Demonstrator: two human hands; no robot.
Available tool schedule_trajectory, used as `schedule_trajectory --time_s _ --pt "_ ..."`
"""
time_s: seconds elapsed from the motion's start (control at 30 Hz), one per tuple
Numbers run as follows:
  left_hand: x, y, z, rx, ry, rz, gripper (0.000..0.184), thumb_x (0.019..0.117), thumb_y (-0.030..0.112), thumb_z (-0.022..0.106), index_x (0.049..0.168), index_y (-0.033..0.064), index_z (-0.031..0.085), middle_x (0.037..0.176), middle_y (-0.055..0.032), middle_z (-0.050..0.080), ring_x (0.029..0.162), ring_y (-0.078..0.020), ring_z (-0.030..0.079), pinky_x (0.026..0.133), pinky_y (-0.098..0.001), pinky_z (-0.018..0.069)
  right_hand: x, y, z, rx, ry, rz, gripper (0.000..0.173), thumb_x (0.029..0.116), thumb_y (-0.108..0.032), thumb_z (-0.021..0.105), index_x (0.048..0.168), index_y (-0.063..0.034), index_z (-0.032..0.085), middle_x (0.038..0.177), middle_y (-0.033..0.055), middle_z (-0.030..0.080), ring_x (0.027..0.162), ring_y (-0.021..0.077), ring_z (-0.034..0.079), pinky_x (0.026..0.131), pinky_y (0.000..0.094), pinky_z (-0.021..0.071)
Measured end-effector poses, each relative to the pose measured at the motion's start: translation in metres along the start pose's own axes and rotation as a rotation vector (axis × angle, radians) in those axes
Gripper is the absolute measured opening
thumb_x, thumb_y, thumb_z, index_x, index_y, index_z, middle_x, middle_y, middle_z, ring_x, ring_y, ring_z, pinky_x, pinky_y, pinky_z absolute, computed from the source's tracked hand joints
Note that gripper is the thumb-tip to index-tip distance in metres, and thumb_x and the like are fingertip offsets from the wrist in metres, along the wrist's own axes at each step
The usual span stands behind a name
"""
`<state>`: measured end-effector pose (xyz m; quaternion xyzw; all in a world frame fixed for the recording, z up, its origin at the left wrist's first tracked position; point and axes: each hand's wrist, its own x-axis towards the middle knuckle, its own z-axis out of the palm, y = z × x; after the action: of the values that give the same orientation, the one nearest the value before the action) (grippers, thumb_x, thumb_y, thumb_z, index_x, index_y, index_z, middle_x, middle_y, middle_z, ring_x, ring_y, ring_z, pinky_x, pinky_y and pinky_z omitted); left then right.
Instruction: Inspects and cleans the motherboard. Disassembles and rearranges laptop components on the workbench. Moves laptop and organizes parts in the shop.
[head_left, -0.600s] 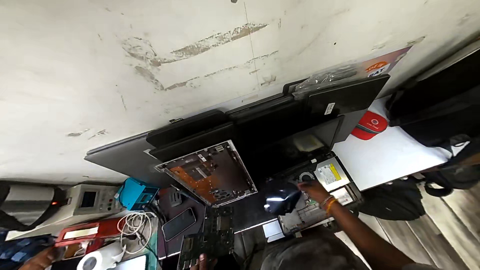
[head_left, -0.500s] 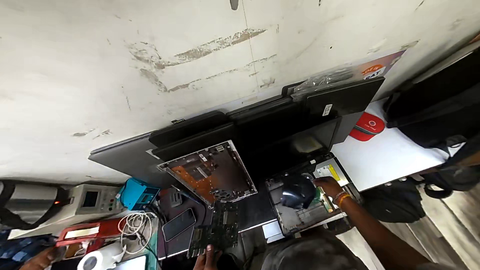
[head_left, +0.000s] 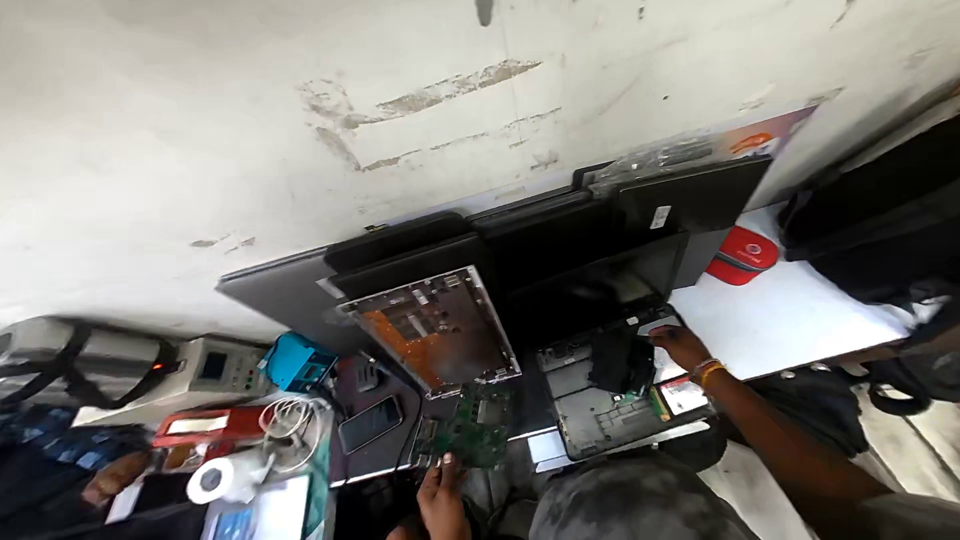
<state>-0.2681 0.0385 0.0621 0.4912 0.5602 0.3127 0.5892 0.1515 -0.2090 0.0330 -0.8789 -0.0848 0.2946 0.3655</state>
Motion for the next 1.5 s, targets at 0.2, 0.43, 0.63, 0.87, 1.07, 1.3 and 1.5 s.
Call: schedule_trajectory --time_s 0.2,0.43,0.63,0.87,1.07,1.3,1.5 --pt "-0.012 0.009 0.009 -0.31 0.024 -0.173 0.023 0.1106 0.014 0.042 0.109 -0.0029 0.058 0.085 -0.009 0.069 0.074 -0.0168 0.07 0.071 -0.0346 0.0622 -0.013 -0.006 -0.002 0.074 -0.021 -0.081 0.022 0.101 -0.015 0.066 0.118 -0.0021 0.071 0.103 0.0162 0.07 0.075 0.0227 0.058 0.067 0.0457 0.0476" --pt "-0.021 0.013 0.026 -0.515 -0.01 -0.235 0.024 0.1118 0.016 0.039 0.111 -0.0007 0.056 0.089 -0.0116 0.069 0.075 -0.0189 0.07 0.07 -0.0347 0.0618 -0.008 -0.097 -0.054 0.133 0.218 -0.358 0.055 0.0969 -0.011 0.071 0.148 -0.0081 0.049 0.11 0.0252 0.068 0.092 0.0368 0.065 0.083 0.0578 0.0519" --pt "-0.023 0.023 0.04 -0.547 -0.004 -0.227 0.025 0.1122 0.018 0.035 0.112 0.0019 0.055 0.092 -0.0103 0.07 0.075 -0.0182 0.072 0.069 -0.0343 0.0629 0.034 -0.155 -0.069 -0.33 0.061 -0.379 0.065 0.095 -0.024 0.075 0.153 -0.018 0.046 0.116 0.0284 0.068 0.103 0.0488 0.067 0.089 0.0712 0.0507" --pt "-0.022 0.021 0.036 -0.586 0.039 -0.234 0.026 0.1124 0.018 0.035 0.113 0.0013 0.055 0.092 -0.0121 0.071 0.076 -0.0199 0.072 0.069 -0.0343 0.0627 0.049 -0.153 -0.046 -0.521 -0.023 -0.26 0.063 0.0969 -0.036 0.072 0.15 -0.0135 0.047 0.113 0.0293 0.069 0.101 0.0508 0.067 0.086 0.0703 0.0501" --pt "-0.024 0.009 0.033 -0.563 0.088 -0.237 0.027 0.1123 0.021 0.036 0.113 0.0046 0.057 0.093 -0.008 0.072 0.078 -0.0163 0.073 0.071 -0.0322 0.0625 0.017 -0.13 -0.042 -0.354 0.079 -0.299 0.059 0.0926 -0.052 0.073 0.131 -0.0088 0.059 0.094 0.0218 0.071 0.086 0.0432 0.069 0.074 0.0669 0.0527" --pt "-0.022 0.006 0.024 -0.586 0.162 -0.217 0.026 0.1125 0.025 0.035 0.109 0.0107 0.056 0.087 -0.0018 0.071 0.075 -0.0121 0.072 0.069 -0.0298 0.0626 -0.026 -0.087 -0.043 -0.171 0.169 -0.285 0.038 0.1039 -0.046 0.057 0.112 -0.0101 0.067 0.087 0.0107 0.072 0.078 0.0297 0.07 0.071 0.0588 0.0546" --pt "-0.017 -0.001 0.014 -0.562 0.168 -0.207 0.027 0.1121 0.029 0.036 0.105 0.0142 0.057 0.083 0.0015 0.07 0.074 -0.0104 0.071 0.07 -0.0288 0.0615 -0.066 -0.034 -0.041 -0.01 0.128 -0.156 0.025 0.0978 -0.033 0.071 0.105 -0.0093 0.07 0.09 0.009 0.07 0.081 0.0258 0.067 0.074 0.0531 0.0542"
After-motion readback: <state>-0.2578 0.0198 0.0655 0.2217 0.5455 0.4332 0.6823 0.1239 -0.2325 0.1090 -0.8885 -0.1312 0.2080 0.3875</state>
